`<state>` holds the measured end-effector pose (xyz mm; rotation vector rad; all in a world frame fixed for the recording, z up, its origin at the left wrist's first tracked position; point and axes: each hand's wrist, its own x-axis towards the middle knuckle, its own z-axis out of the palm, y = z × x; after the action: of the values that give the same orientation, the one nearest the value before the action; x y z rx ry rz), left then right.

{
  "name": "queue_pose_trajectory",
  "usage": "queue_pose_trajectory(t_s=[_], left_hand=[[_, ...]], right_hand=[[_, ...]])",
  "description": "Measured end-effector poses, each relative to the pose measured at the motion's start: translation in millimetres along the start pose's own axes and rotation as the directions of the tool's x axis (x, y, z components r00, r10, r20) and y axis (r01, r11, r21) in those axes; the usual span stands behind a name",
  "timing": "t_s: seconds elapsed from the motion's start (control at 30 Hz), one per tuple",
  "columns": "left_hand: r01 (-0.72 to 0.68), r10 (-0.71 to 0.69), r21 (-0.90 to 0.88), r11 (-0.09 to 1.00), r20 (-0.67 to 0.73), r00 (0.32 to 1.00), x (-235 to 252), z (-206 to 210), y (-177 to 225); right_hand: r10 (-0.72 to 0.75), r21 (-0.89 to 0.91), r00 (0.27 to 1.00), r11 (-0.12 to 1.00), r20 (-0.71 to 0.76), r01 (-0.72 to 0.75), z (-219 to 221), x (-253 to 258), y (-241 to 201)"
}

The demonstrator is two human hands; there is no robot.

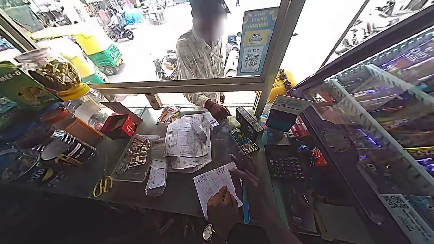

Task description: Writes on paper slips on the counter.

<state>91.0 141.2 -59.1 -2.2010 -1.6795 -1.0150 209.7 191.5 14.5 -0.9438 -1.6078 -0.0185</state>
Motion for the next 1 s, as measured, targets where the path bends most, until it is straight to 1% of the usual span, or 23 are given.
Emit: queue_pose_trajectory(t_s=[0.03,0.13,0.2,0.23,0.3,0.37,0.4,0.47,0.5,0.57,0.63,0.67,0.73,0.77,0.8,0.9,0.93,1.0], left_hand=[[-0.001,0.001,0.005,1.0,-0.003,1.0,1,-1,1],[-0.01,0.01,0.027,1.0,0.003,1.0,6,-6,1],[0.002,-0.003,0.026,1.0,0.014,1.0,0,-5,1],[0.008,-0.008,0.021,1.0,0.003,1.0,3,-1,0],[0.003,-0.003,0.007,1.0,0.003,1.0,0,1,1],[-0.01,0.01,0.009,1.0,-0.001,1.0,1,-1,0],[-0.003,0.003,0.015,1.0,0.009,1.0,3,-4,1],[0.0,0.0,0.006,1.0,0.008,1.0,4,-9,2],[-0.003,0.003,0.006,1.0,0.011,1.0,3,-8,1],[-0.004,0.003,0.033,0.999,0.039,0.999,-6,3,-3],[0.002,-0.003,0.028,1.0,0.066,0.998,-9,10,-6],[0.007,-0.006,-0.003,1.0,0.075,0.997,-5,3,-4],[0.017,-0.014,-0.05,0.999,0.06,0.998,6,-15,6],[0.013,-0.011,-0.058,0.998,0.025,1.0,10,-18,8],[0.008,-0.008,-0.037,0.999,0.004,1.0,10,-15,7],[0.006,-0.006,-0.007,1.0,0.038,0.999,-3,-4,1],[0.0,0.0,0.005,1.0,0.032,0.999,-6,-1,0],[-0.02,0.02,0.004,1.0,0.014,1.0,5,-4,2]], right_hand=[[-0.01,0.046,1.0,0.999,-0.01,0.011,3,-5,-4],[0.039,0.13,0.998,0.991,-0.041,-0.033,13,-13,-7],[0.06,0.135,0.996,0.989,-0.059,-0.052,8,-14,-7],[0.057,0.137,0.995,0.99,-0.081,-0.045,5,-7,-5],[0.076,0.184,0.991,0.981,-0.113,-0.054,-5,0,-10],[0.087,0.265,0.99,0.963,-0.111,-0.055,-15,8,-27],[0.069,0.325,0.992,0.945,-0.102,-0.033,-20,14,-41],[0.011,0.461,0.992,0.886,-0.129,0.051,-25,20,-71],[-0.026,0.495,0.988,0.864,-0.15,0.097,-25,23,-81],[-0.094,0.476,0.985,0.866,-0.145,0.153,-31,26,-93],[-0.143,0.363,0.979,0.913,-0.142,0.186,-38,30,-91],[-0.151,0.296,0.978,0.937,-0.141,0.187,-41,30,-86],[-0.134,0.214,0.974,0.962,-0.18,0.172,-42,31,-75],[-0.113,0.197,0.974,0.968,-0.197,0.153,-42,31,-72],[-0.093,0.199,0.973,0.97,-0.21,0.136,-45,32,-71],[-0.048,0.146,0.969,0.986,-0.242,0.086,-54,32,-65],[-0.051,0.127,0.965,0.988,-0.257,0.086,-52,34,-57],[-0.062,0.115,0.96,0.989,-0.275,0.097,-41,42,-40]])
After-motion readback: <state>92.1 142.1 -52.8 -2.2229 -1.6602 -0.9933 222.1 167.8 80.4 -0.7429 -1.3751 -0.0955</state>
